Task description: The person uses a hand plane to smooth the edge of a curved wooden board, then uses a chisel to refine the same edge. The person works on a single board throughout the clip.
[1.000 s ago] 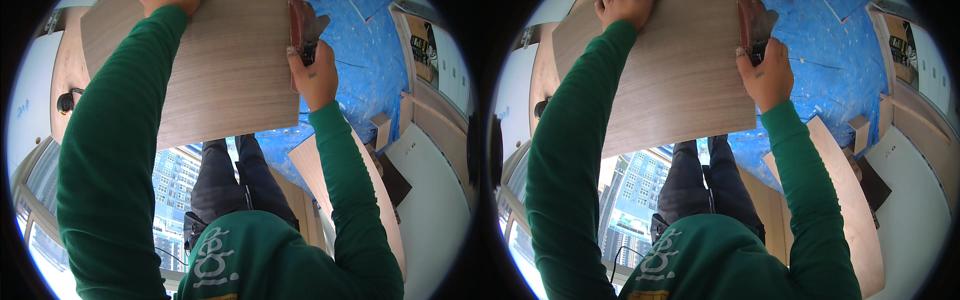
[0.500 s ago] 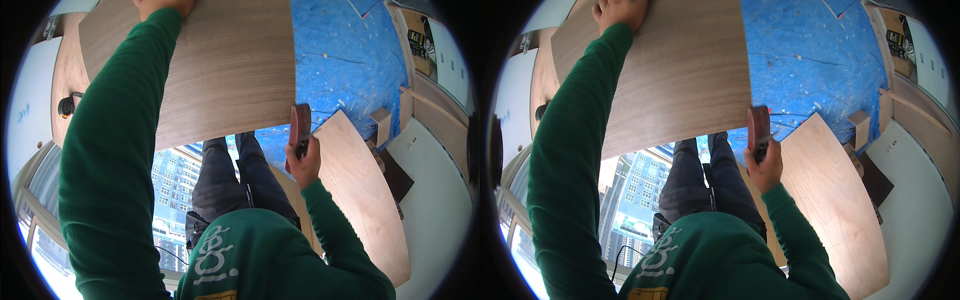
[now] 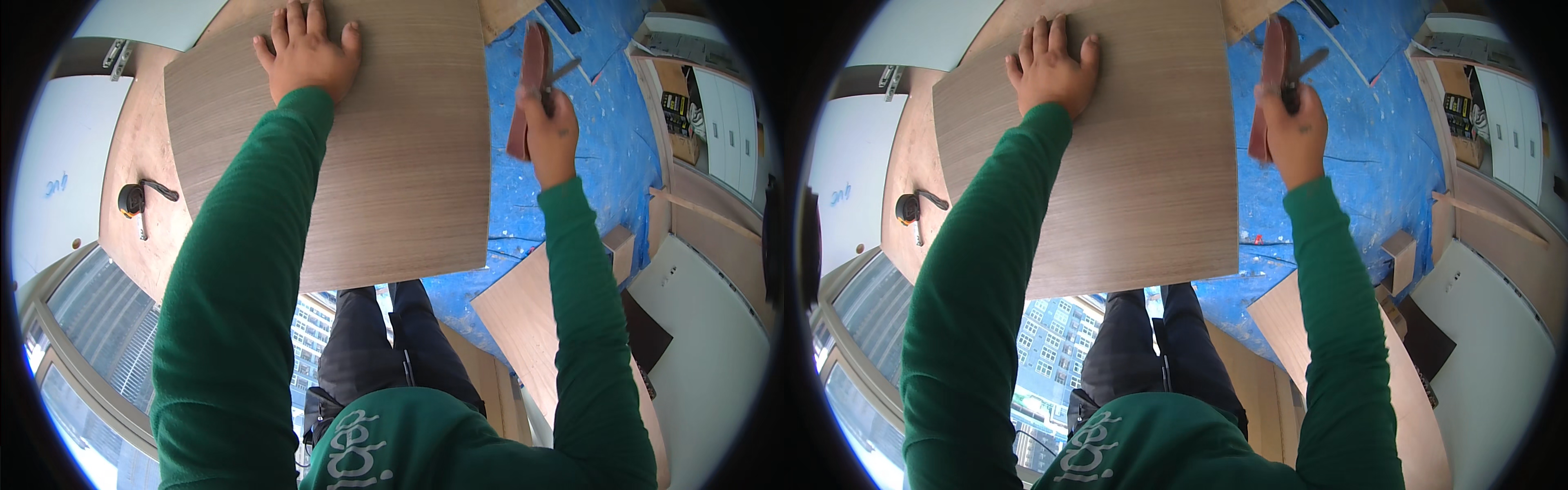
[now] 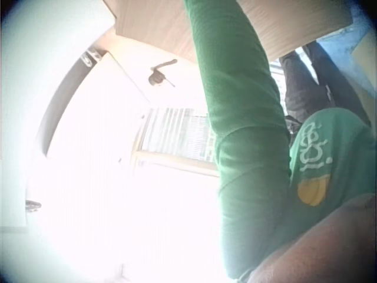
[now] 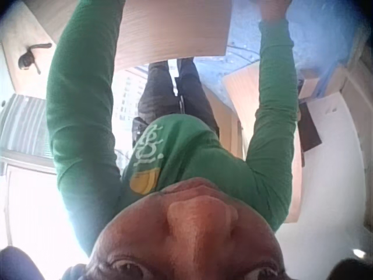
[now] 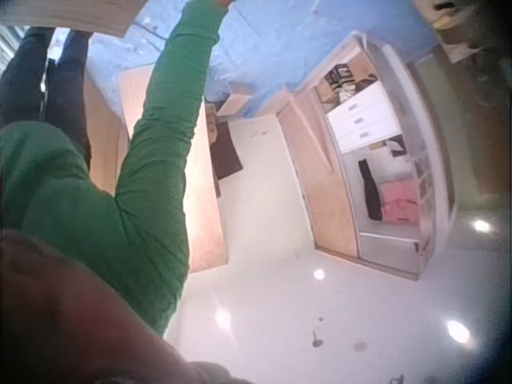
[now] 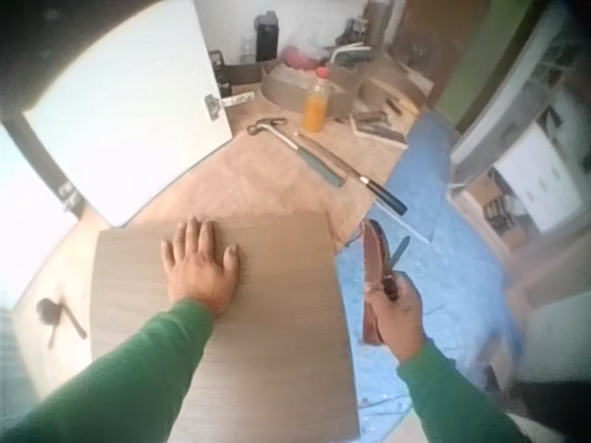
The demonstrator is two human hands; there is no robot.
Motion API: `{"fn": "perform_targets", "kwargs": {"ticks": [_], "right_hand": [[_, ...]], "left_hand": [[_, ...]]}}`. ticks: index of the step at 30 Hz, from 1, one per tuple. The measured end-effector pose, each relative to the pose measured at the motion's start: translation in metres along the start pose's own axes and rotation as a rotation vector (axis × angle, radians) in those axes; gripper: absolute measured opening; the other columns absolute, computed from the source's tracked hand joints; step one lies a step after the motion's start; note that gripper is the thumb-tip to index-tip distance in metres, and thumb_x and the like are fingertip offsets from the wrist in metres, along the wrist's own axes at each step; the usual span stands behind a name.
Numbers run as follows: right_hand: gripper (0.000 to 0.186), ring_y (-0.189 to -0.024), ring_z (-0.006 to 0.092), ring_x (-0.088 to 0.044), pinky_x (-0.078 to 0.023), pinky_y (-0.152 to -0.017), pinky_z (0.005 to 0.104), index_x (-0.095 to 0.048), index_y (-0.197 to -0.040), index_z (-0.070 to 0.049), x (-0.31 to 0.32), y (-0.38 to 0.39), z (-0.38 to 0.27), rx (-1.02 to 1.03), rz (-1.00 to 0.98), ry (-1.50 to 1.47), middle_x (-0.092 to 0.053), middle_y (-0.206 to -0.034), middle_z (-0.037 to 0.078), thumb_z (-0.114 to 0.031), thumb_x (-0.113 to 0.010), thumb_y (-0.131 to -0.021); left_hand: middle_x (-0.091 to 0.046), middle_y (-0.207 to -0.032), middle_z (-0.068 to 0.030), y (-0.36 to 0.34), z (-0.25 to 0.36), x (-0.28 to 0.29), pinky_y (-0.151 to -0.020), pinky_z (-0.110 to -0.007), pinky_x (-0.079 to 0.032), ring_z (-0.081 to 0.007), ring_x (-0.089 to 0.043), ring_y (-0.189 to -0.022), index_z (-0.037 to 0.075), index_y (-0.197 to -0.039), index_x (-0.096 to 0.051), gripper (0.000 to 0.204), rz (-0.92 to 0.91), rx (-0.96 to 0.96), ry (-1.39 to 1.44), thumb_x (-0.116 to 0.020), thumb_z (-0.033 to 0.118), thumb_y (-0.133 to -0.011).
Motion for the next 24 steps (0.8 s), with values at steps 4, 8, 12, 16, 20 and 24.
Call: {"fn": "perform_targets", "kwargs": {"ticks": [4, 8, 12, 16, 20, 24], "right_hand": [[0.051, -0.078, 0.0208, -0.068, -0.055, -0.073, 0.0356, -0.067, -0.104, 0.005, -0.034, -0.073, -0.025, 0.055, -0.010, 0.077, -0.073, -0.092, 0.014, -0.042, -0.079, -0.088], [0.053, -0.068, 0.0279, -0.071, -0.058, -0.062, 0.0398, -0.066, -0.103, 0.004, -0.055, -0.111, -0.042, 0.103, -0.084, 0.218, -0.073, -0.085, 0.017, -0.046, -0.078, -0.087], [0.051, -0.075, 0.0284, -0.072, -0.059, -0.068, 0.0405, -0.065, -0.099, 0.002, -0.070, -0.130, -0.054, 0.076, -0.168, 0.279, -0.072, -0.092, 0.017, -0.047, -0.076, -0.088], [0.045, -0.094, 0.0388, -0.070, -0.055, -0.081, 0.0464, -0.067, -0.108, 0.002, -0.080, -0.138, -0.065, 0.273, -0.078, 0.328, -0.073, -0.102, 0.024, -0.038, -0.076, -0.089], [0.042, -0.103, 0.0458, -0.069, -0.054, -0.088, 0.0505, -0.068, -0.115, 0.002, -0.083, -0.135, -0.068, 0.285, -0.038, 0.371, -0.073, -0.107, 0.028, -0.031, -0.076, -0.089], [0.042, -0.102, 0.0460, -0.069, -0.054, -0.087, 0.0505, -0.069, -0.113, 0.002, -0.082, -0.128, -0.074, 0.314, -0.013, 0.377, -0.073, -0.105, 0.027, -0.031, -0.075, -0.088]], "left_hand": [[-0.031, -0.171, -0.0079, 0.001, -0.002, -0.006, -0.131, -0.055, -0.012, -0.0262, -0.022, -0.161, 0.019, -0.162, -0.038, 0.072, -0.017, 0.011, 0.004, -0.040, 0.061, -0.104], [-0.032, -0.171, -0.0079, 0.002, 0.000, -0.003, -0.131, -0.055, -0.012, -0.0268, -0.022, -0.161, 0.019, -0.162, -0.038, 0.072, -0.041, 0.027, 0.017, -0.040, 0.060, -0.104], [-0.032, -0.171, -0.0087, 0.001, -0.001, -0.002, -0.130, -0.056, -0.011, -0.0282, -0.022, -0.160, 0.018, -0.162, -0.038, 0.072, -0.039, 0.019, 0.035, -0.040, 0.060, -0.104], [-0.033, -0.171, -0.0096, 0.001, -0.002, 0.000, -0.130, -0.057, -0.011, -0.0294, -0.022, -0.160, 0.018, -0.162, -0.039, 0.072, -0.003, -0.006, 0.036, -0.040, 0.061, -0.104], [-0.030, -0.171, -0.0134, 0.000, 0.003, 0.009, -0.131, -0.054, -0.010, -0.0309, -0.020, -0.160, 0.010, -0.162, -0.036, 0.073, -0.108, 0.022, 0.071, -0.039, 0.055, -0.105], [-0.029, -0.171, -0.0158, 0.001, 0.006, 0.017, -0.131, -0.053, -0.008, -0.0318, -0.018, -0.161, 0.005, -0.162, -0.035, 0.071, -0.133, 0.016, 0.091, -0.038, 0.050, -0.107]]}}
Point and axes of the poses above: each hand's wrist, its own y-axis away from the middle knuckle, its own x-axis out of the back of the hand, z = x × y, the point moved 1 cm from there along -y, towards the middle knuckle
